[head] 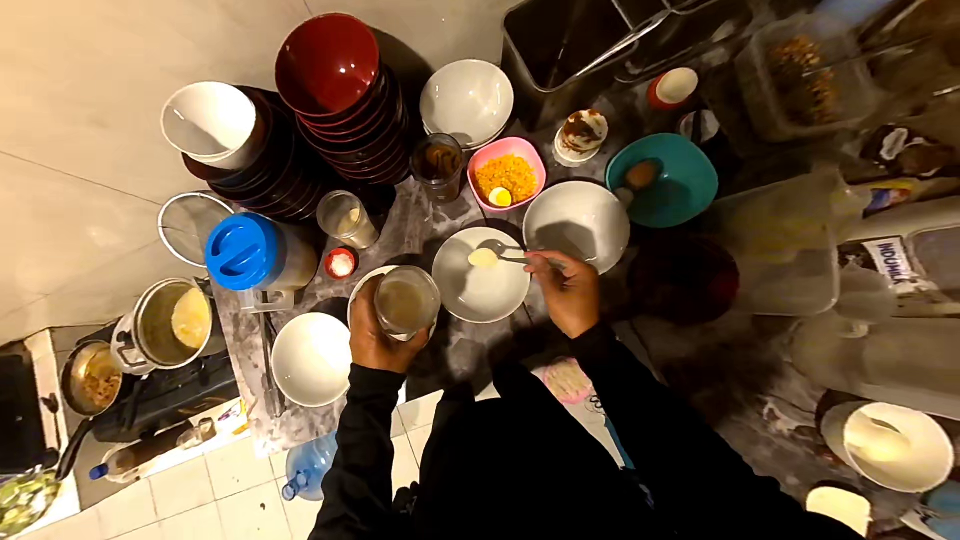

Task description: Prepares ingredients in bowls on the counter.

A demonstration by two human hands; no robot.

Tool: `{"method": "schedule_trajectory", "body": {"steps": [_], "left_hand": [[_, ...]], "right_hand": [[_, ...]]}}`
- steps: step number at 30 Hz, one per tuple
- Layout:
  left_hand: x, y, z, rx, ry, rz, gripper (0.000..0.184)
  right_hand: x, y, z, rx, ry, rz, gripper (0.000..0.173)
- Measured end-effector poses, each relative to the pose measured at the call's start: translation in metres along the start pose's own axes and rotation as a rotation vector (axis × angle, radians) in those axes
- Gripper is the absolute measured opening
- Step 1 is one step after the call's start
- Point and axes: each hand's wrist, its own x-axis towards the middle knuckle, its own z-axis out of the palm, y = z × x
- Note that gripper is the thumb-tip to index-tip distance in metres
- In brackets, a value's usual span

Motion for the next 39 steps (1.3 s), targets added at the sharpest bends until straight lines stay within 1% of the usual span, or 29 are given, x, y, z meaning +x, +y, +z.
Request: {"method": "schedule_trajectory", "body": {"steps": [1, 3, 5, 7, 9, 10, 12, 15, 19, 21, 23, 26, 29, 31, 34, 39], "left_hand": [[0.002, 0.002, 0.002, 0.007, -0.007, 0.015, 0.108], [0.008, 0.007, 0.007, 0.02, -0.017, 0.055, 0.107], [0.012, 0.015, 0.013, 0.025, -0.025, 0.102, 0.106], [0.017, 0.024, 0.02, 0.027, -0.03, 0.184, 0.105], [0.022, 0.035, 0.026, 0.018, -0.064, 0.243, 0.104], [0.024, 0.042, 0.03, 0.011, -0.088, 0.267, 0.104], [0.027, 0.053, 0.038, 0.009, -0.14, 0.289, 0.104], [0.032, 0.064, 0.047, 0.031, -0.146, 0.324, 0.102], [0.035, 0.071, 0.058, 0.107, -0.165, 0.336, 0.101], [0.035, 0.073, 0.063, 0.138, -0.188, 0.323, 0.1], [0.035, 0.076, 0.067, 0.154, -0.207, 0.306, 0.103], [0.034, 0.079, 0.073, 0.16, -0.188, 0.307, 0.104], [0.034, 0.08, 0.076, 0.121, -0.172, 0.289, 0.106], [0.034, 0.08, 0.078, 0.06, -0.172, 0.253, 0.107], [0.033, 0.079, 0.082, -0.02, -0.158, 0.207, 0.107], [0.033, 0.081, 0.091, -0.107, -0.127, 0.209, 0.108]], "right_hand": [[0.0, 0.008, 0.001, -0.07, -0.022, -0.075, 0.022], [-0.003, 0.007, -0.006, -0.131, 0.016, -0.253, 0.022], [-0.009, -0.015, -0.024, -0.045, 0.102, -0.386, 0.021], [-0.013, -0.043, -0.039, 0.032, 0.107, -0.483, 0.019], [-0.014, -0.065, -0.04, 0.049, 0.003, -0.546, 0.017], [-0.013, -0.068, -0.035, 0.029, -0.052, -0.568, 0.016], [-0.008, -0.062, -0.023, -0.08, -0.115, -0.603, 0.017], [-0.012, -0.051, -0.016, -0.206, -0.166, -0.616, 0.019], [-0.033, -0.043, -0.012, -0.182, -0.159, -0.564, 0.021], [-0.039, -0.041, -0.011, -0.137, -0.149, -0.504, 0.022], [-0.04, -0.042, -0.011, -0.063, -0.132, -0.379, 0.022], [-0.038, -0.042, -0.014, 0.108, -0.094, -0.093, 0.02], [-0.031, -0.036, -0.019, 0.275, -0.033, 0.079, 0.016], [-0.026, -0.036, -0.026, 0.305, -0.01, 0.131, 0.016], [-0.018, -0.035, -0.037, 0.32, 0.018, 0.146, 0.016], [-0.007, -0.033, -0.054, 0.377, 0.024, 0.169, 0.015]]}}
